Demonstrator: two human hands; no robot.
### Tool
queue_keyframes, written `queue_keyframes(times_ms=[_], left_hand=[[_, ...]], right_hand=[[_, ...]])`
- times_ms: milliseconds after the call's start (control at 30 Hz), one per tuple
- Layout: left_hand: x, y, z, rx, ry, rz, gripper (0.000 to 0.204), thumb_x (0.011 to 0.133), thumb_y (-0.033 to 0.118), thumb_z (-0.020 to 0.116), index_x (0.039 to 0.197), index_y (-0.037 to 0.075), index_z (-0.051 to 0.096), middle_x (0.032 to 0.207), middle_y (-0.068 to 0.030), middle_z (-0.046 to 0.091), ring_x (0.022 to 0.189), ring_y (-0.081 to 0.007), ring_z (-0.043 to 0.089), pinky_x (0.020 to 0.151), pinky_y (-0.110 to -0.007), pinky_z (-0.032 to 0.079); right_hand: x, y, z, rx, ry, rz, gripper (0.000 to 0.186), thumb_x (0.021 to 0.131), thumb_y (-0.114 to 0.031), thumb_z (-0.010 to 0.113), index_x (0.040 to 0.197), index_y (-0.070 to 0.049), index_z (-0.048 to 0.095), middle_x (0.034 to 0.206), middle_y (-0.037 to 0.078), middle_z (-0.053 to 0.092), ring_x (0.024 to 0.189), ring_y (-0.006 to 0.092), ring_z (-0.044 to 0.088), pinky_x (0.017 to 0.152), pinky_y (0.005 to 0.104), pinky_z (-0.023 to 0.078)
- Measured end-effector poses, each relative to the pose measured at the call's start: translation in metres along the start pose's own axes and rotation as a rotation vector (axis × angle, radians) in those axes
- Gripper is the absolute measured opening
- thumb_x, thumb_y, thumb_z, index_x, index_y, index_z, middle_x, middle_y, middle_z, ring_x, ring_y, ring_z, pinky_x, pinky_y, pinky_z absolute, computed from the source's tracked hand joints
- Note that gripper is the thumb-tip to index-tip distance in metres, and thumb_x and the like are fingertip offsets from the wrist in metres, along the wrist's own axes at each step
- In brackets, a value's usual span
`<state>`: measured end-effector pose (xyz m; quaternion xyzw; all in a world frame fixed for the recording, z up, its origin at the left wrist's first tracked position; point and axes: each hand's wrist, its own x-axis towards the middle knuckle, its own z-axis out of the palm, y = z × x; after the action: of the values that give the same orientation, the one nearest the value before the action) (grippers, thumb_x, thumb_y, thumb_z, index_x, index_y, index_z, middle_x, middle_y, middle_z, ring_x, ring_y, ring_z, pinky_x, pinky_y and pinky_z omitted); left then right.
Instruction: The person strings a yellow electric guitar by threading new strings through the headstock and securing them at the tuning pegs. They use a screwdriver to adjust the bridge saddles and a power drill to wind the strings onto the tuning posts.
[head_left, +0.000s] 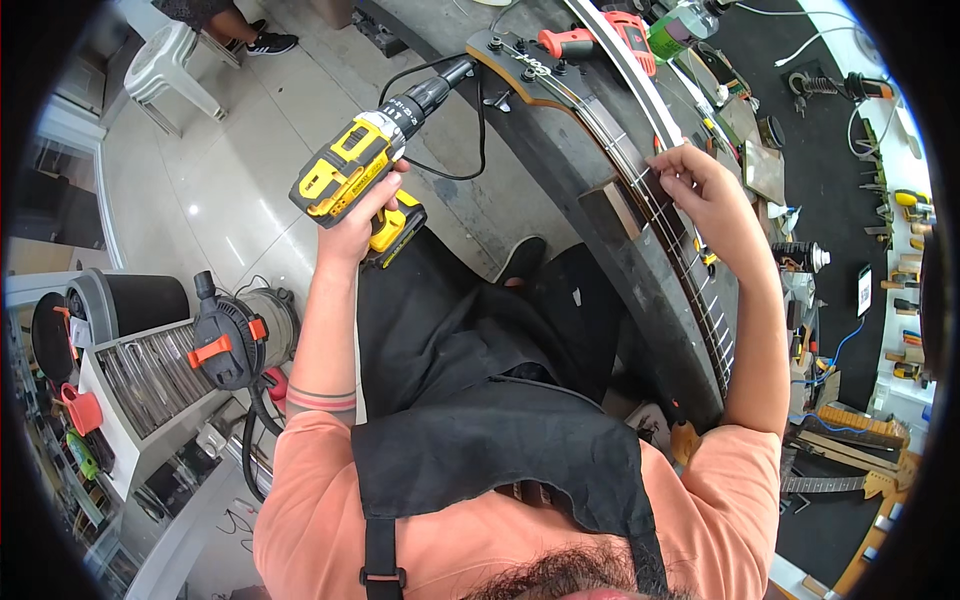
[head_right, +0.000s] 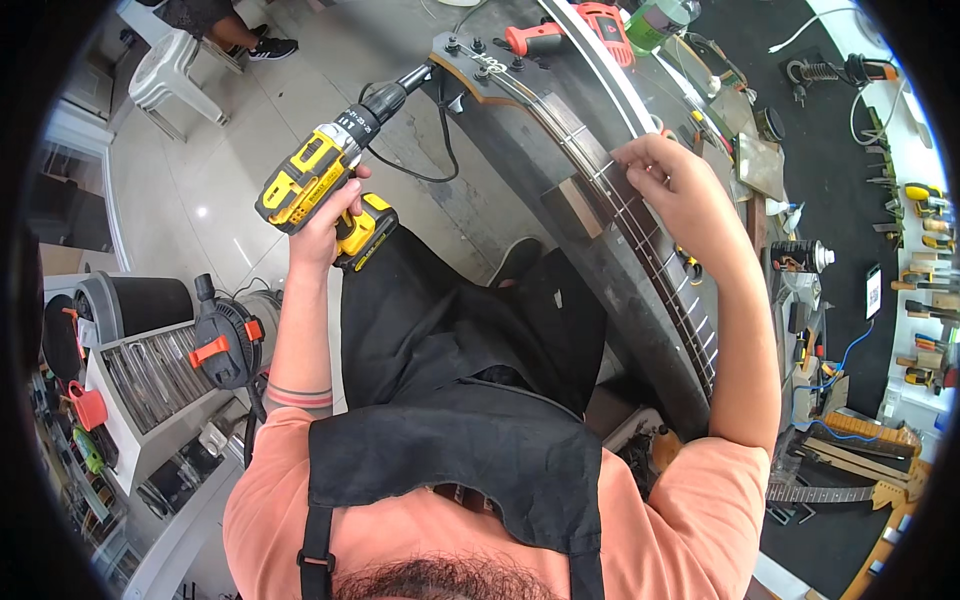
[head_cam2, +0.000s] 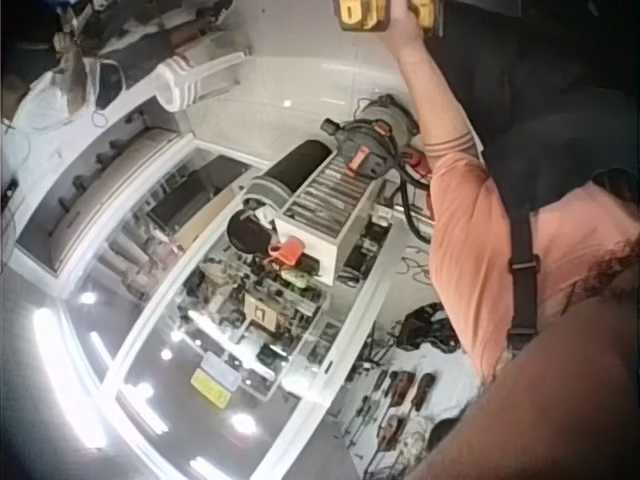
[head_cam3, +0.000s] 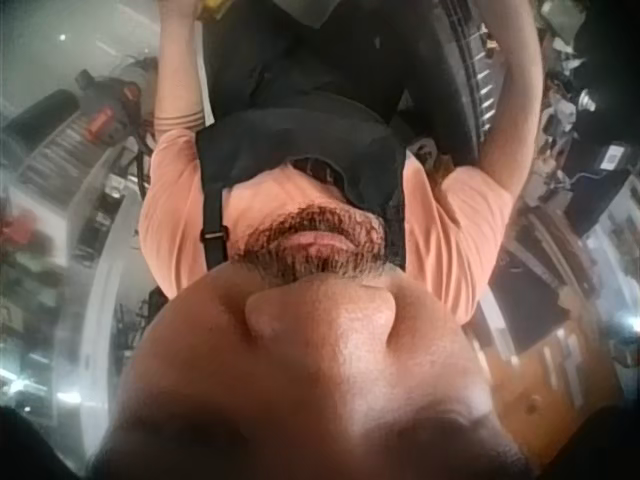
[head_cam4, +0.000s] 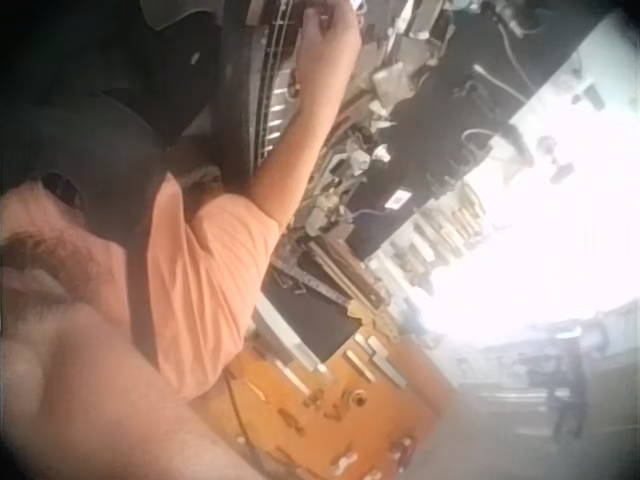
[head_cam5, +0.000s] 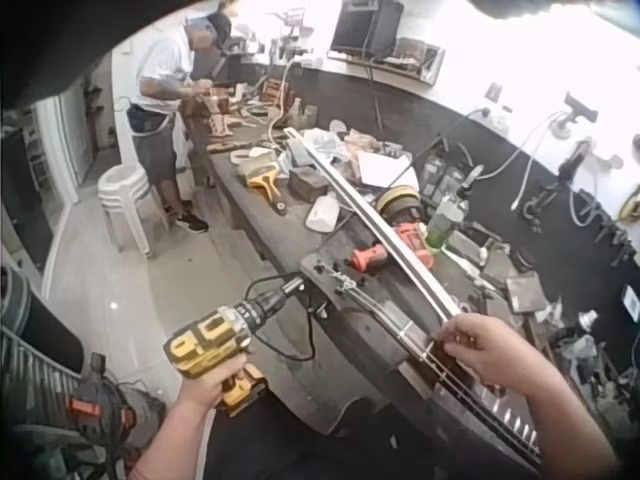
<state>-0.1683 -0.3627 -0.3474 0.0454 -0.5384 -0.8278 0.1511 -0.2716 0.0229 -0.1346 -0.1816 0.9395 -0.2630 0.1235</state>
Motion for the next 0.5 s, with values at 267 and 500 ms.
queue_keyframes(times_ms=[267, 500], left_hand=[[-0.003, -0.001, 0.001, -0.007, 0.009, 0.003, 0.031, 0.096, 0.001, 0.078, 0.127, 0.004, 0.073, 0.11, -0.0088, 0.079, 0.078, -0.0099, 0.068, 0.071, -0.026, 0.057], [-0.006, -0.006, 0.001, 0.006, 0.008, 0.017, 0.036, 0.097, -0.002, 0.073, 0.132, 0.003, 0.069, 0.113, -0.0126, 0.076, 0.077, -0.0111, 0.067, 0.074, -0.029, 0.058]], right_hand=[[-0.048, -0.029, 0.014, -0.322, 0.272, -0.128, 0.015, 0.097, -0.007, 0.074, 0.11, -0.003, 0.07, 0.102, 0.011, 0.067, 0.094, 0.0298, 0.067, 0.084, 0.0394, 0.054], [-0.093, -0.021, 0.036, -0.456, 0.42, -0.096, 0.012, 0.094, -0.006, 0.077, 0.104, -0.004, 0.07, 0.101, 0.012, 0.066, 0.097, 0.0352, 0.067, 0.085, 0.044, 0.054]])
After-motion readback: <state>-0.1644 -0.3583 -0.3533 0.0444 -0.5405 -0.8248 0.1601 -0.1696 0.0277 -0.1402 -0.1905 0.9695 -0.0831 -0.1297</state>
